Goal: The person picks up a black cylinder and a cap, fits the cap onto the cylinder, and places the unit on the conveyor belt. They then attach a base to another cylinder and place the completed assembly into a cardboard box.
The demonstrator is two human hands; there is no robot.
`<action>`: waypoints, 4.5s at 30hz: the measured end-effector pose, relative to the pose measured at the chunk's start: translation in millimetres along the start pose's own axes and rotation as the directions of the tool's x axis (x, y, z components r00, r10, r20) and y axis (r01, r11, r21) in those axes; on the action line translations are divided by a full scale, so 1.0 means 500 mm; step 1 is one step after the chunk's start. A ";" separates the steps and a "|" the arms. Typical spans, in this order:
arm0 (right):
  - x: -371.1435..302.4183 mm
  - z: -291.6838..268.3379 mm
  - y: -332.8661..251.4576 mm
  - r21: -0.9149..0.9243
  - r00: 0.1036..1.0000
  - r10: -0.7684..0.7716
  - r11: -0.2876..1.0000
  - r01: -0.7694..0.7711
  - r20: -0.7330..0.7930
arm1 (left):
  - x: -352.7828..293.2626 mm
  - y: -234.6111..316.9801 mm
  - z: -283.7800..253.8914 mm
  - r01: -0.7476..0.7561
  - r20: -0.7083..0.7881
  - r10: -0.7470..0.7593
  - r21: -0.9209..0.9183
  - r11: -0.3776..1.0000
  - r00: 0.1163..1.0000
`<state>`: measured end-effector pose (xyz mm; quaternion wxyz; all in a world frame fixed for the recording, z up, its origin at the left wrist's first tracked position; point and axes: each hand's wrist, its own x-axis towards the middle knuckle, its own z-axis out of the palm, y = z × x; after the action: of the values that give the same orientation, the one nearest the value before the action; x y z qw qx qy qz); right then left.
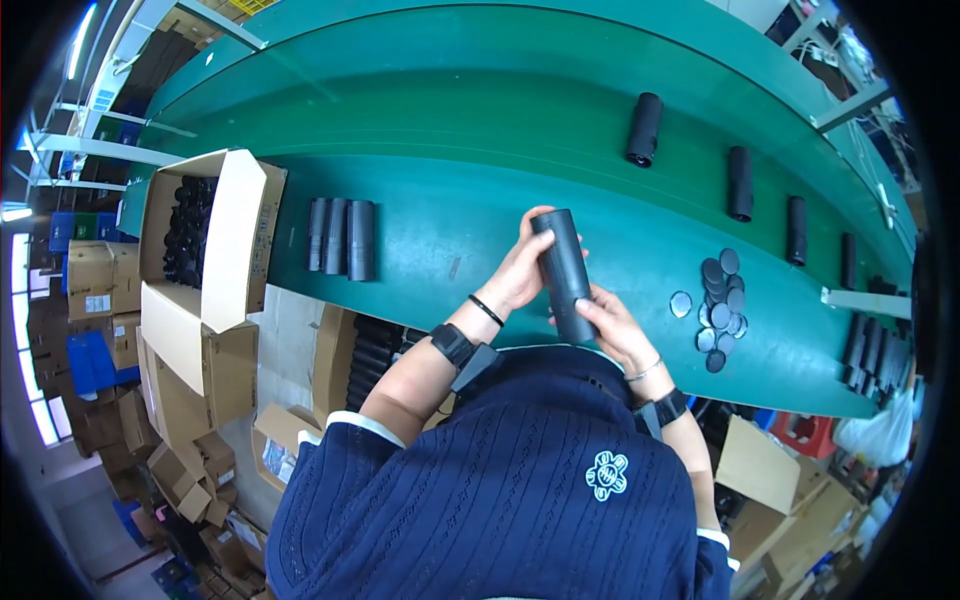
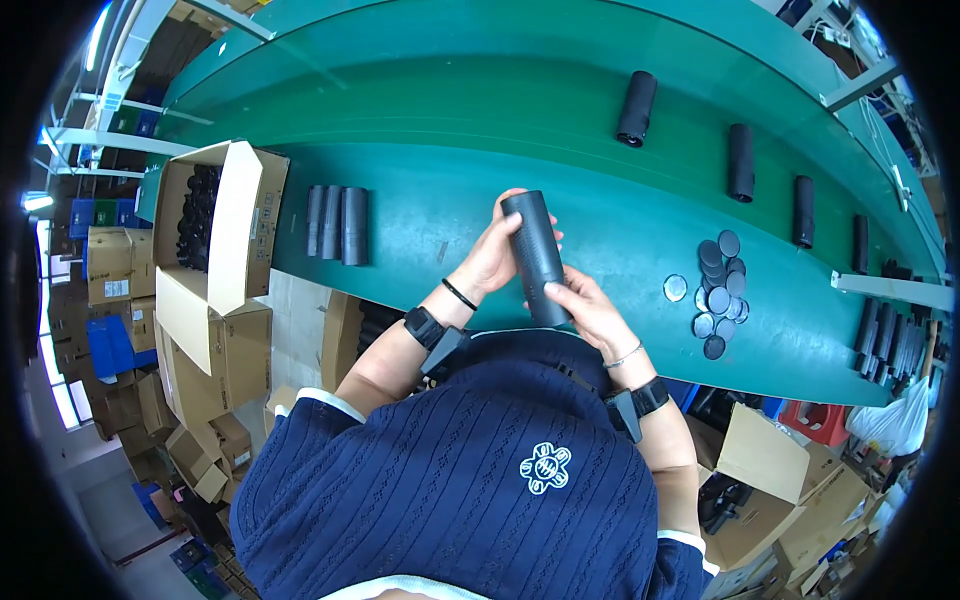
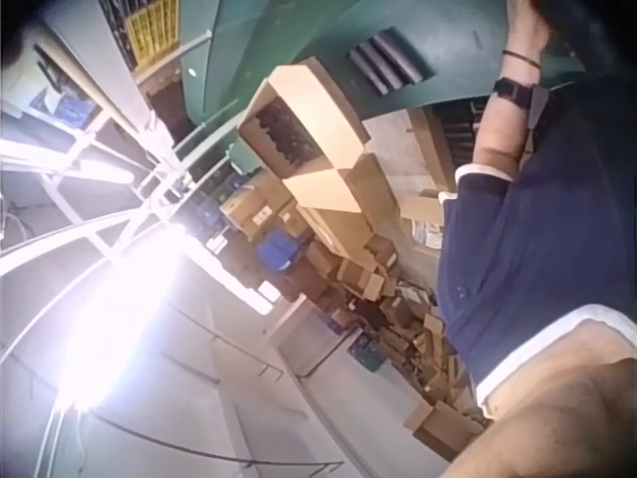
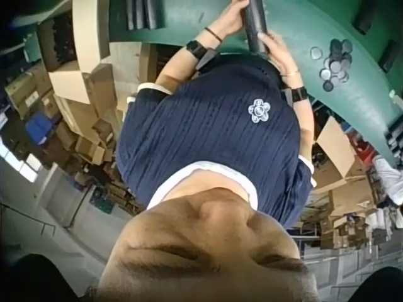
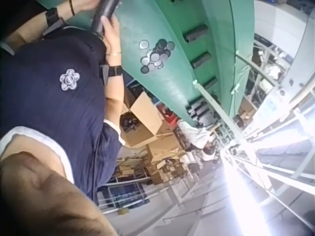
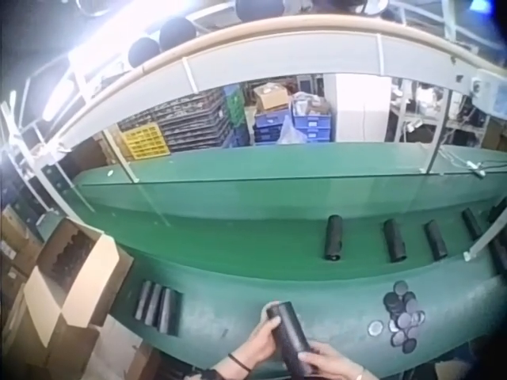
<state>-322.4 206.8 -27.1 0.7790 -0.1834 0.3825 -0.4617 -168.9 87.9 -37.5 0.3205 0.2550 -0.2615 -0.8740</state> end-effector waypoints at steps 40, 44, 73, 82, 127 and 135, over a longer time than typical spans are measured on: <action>0.006 -0.032 0.002 -0.715 0.916 -0.397 0.657 0.240 -0.058 | -0.025 0.008 0.070 -0.332 0.302 0.155 0.719 0.611 0.941; -0.010 -0.041 -0.033 -0.342 0.890 -0.444 0.856 0.387 -0.105 | -0.020 -0.013 0.041 -0.172 0.156 0.079 0.796 0.581 0.985; 0.038 -0.072 0.017 -0.555 0.869 -0.446 0.788 0.268 -0.214 | -0.002 -0.093 -0.001 -0.231 0.176 0.192 0.917 0.325 0.966; 0.021 -0.093 0.001 -0.250 0.958 -0.268 0.939 0.237 -0.097 | -0.005 -0.111 -0.010 -0.331 0.271 0.234 0.903 0.273 0.934; 0.029 -0.042 0.010 -0.202 0.906 -0.372 0.921 0.332 -0.204 | -0.001 -0.068 -0.036 -0.108 0.231 -0.064 0.663 0.741 0.971; 0.027 -0.064 0.026 -0.373 0.875 -0.443 0.859 0.351 -0.196 | -0.005 -0.043 -0.037 -0.228 0.311 -0.061 0.803 0.550 0.949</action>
<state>-335.3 203.9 -61.7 0.5636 -0.3191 0.5114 -0.5649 -165.2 98.6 -63.7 0.1595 0.2260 -0.7003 -0.6581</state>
